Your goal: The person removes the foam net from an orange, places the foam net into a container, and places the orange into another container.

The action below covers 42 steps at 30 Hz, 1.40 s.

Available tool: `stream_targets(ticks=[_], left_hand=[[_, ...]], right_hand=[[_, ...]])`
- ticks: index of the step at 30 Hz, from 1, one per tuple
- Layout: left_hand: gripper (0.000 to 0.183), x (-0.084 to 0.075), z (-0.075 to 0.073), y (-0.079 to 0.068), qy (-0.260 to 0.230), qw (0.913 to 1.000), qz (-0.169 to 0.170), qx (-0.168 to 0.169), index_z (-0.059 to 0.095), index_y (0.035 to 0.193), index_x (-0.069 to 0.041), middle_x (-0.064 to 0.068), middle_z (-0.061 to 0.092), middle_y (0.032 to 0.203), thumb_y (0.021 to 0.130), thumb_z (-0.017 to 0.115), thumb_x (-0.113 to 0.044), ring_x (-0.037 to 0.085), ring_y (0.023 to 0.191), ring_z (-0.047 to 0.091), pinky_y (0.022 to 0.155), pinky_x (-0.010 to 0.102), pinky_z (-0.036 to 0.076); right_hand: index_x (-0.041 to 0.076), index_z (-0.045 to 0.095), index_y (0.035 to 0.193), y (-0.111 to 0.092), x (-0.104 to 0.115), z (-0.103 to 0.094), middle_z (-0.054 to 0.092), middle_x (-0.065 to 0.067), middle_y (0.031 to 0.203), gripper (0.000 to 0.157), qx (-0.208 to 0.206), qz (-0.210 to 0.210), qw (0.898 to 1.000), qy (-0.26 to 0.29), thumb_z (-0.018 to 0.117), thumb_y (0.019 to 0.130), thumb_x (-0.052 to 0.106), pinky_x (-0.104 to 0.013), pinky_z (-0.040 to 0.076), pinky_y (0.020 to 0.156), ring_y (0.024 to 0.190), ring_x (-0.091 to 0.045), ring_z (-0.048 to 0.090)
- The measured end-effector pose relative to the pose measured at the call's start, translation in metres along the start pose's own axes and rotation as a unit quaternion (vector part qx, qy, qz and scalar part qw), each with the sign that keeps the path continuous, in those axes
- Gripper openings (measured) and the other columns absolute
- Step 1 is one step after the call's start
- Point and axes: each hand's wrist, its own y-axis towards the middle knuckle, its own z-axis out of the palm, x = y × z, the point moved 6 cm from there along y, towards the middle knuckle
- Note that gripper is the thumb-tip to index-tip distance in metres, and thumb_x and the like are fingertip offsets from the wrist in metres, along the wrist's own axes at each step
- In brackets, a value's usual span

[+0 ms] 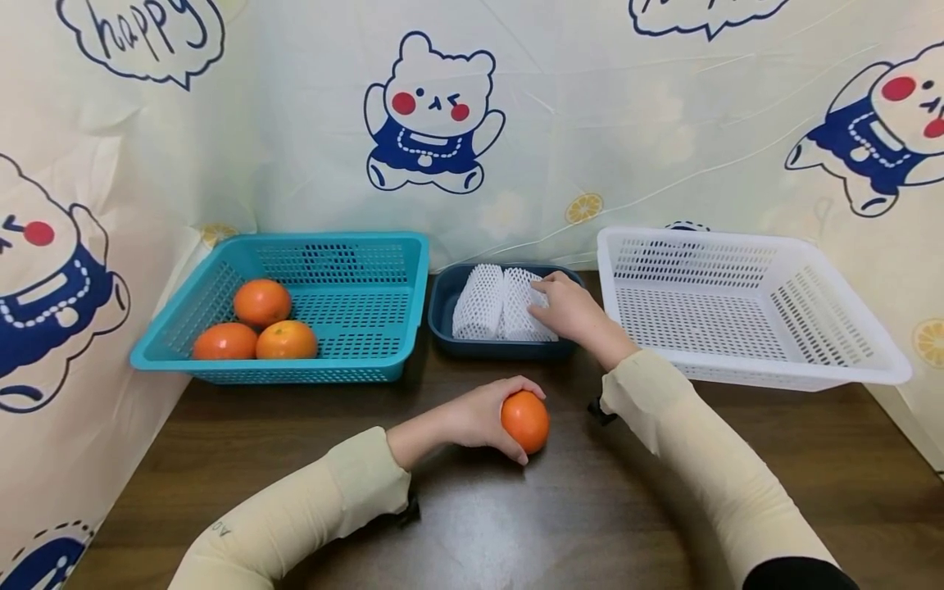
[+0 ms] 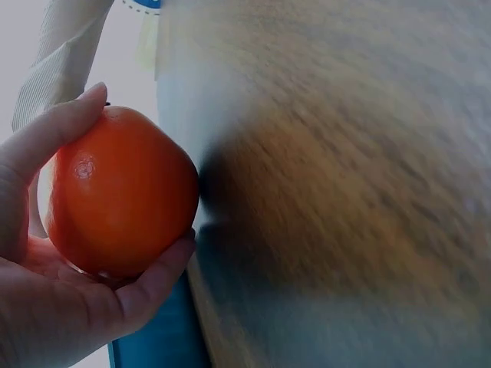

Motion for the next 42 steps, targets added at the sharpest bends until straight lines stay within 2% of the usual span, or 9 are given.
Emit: stream_targets(ticks=[6, 11, 14, 19, 22, 25, 31, 36, 42], left_hand=[[0.085, 0.009, -0.006, -0.002, 0.006, 0.9999, -0.010, -0.007, 0.052, 0.131, -0.048, -0.010, 0.056, 0.128, 0.059, 0.097, -0.055, 0.021, 0.108, 0.059, 0.086, 0.044, 0.051], [0.085, 0.008, -0.012, -0.005, -0.002, 0.9999, -0.007, -0.014, 0.053, 0.132, -0.045, -0.011, 0.056, 0.128, 0.059, 0.097, -0.054, 0.020, 0.107, 0.059, 0.086, 0.044, 0.052], [0.083, -0.010, -0.016, -0.014, -0.006, 0.9998, -0.010, -0.016, 0.054, 0.133, -0.039, -0.009, 0.056, 0.129, 0.063, 0.097, -0.046, 0.018, 0.107, 0.058, 0.087, 0.042, 0.052], [0.075, -0.075, -0.027, -0.044, -0.001, 0.9988, -0.037, -0.032, 0.054, 0.137, -0.019, 0.004, 0.057, 0.131, 0.074, 0.093, -0.026, 0.023, 0.108, 0.057, 0.091, 0.043, 0.051], [0.072, -0.097, -0.033, -0.054, 0.010, 0.9972, -0.051, -0.053, 0.054, 0.138, -0.015, 0.008, 0.056, 0.132, 0.076, 0.091, -0.021, 0.025, 0.109, 0.056, 0.093, 0.044, 0.051], [0.071, -0.103, -0.039, -0.058, 0.025, 0.9958, -0.058, -0.065, 0.054, 0.138, -0.016, 0.007, 0.055, 0.133, 0.077, 0.090, -0.022, 0.025, 0.110, 0.055, 0.092, 0.042, 0.051], [0.073, -0.110, -0.048, -0.066, 0.034, 0.9958, -0.055, -0.065, 0.053, 0.140, -0.013, 0.008, 0.055, 0.134, 0.078, 0.090, -0.023, 0.026, 0.111, 0.055, 0.090, 0.042, 0.052], [0.073, -0.118, -0.059, -0.075, 0.048, 0.9939, -0.044, -0.089, 0.053, 0.140, -0.010, 0.009, 0.056, 0.133, 0.077, 0.090, -0.021, 0.027, 0.111, 0.055, 0.090, 0.042, 0.052], [0.074, -0.127, -0.069, -0.084, 0.057, 0.9919, -0.036, -0.107, 0.054, 0.140, -0.010, 0.009, 0.056, 0.133, 0.077, 0.091, -0.023, 0.028, 0.110, 0.057, 0.088, 0.042, 0.054]], right_hand=[[-0.001, 0.053, 0.147, -0.006, 0.000, -0.002, 0.049, -0.026, 0.144, 0.052, -0.003, -0.023, 1.000, -0.012, 0.065, 0.102, 0.021, -0.051, 0.043, 0.108, 0.128, -0.040, 0.053], [-0.001, 0.054, 0.146, -0.009, 0.001, -0.005, 0.052, -0.027, 0.141, 0.051, -0.006, -0.038, 0.999, -0.017, 0.066, 0.101, 0.021, -0.052, 0.047, 0.104, 0.124, -0.040, 0.056], [0.000, 0.053, 0.147, -0.012, 0.002, -0.007, 0.053, -0.026, 0.141, 0.052, -0.001, -0.041, 0.999, -0.015, 0.065, 0.102, 0.022, -0.052, 0.048, 0.103, 0.122, -0.040, 0.056], [-0.001, 0.054, 0.146, -0.018, 0.004, -0.010, 0.054, -0.026, 0.140, 0.050, -0.007, -0.064, 0.998, -0.015, 0.065, 0.102, 0.020, -0.052, 0.048, 0.102, 0.123, -0.040, 0.057], [-0.001, 0.055, 0.145, -0.021, 0.005, -0.013, 0.057, -0.025, 0.139, 0.049, -0.016, -0.082, 0.996, -0.010, 0.066, 0.101, 0.019, -0.051, 0.049, 0.101, 0.121, -0.038, 0.058], [0.000, 0.057, 0.144, -0.026, 0.007, -0.015, 0.060, -0.024, 0.135, 0.047, -0.022, -0.094, 0.995, -0.001, 0.066, 0.101, 0.019, -0.050, 0.052, 0.096, 0.116, -0.036, 0.061], [0.003, 0.064, 0.138, -0.036, 0.010, -0.013, 0.067, -0.019, 0.124, 0.041, -0.044, -0.120, 0.991, 0.028, 0.067, 0.100, 0.016, -0.045, 0.057, 0.089, 0.105, -0.031, 0.065], [0.002, 0.068, 0.133, -0.043, 0.015, -0.015, 0.071, -0.017, 0.118, 0.035, -0.070, -0.152, 0.985, 0.045, 0.065, 0.099, 0.013, -0.043, 0.058, 0.085, 0.097, -0.028, 0.069], [0.002, 0.073, 0.125, -0.052, 0.020, -0.015, 0.074, -0.014, 0.111, 0.028, -0.086, -0.167, 0.979, 0.083, 0.067, 0.098, 0.011, -0.042, 0.059, 0.083, 0.090, -0.026, 0.070]])
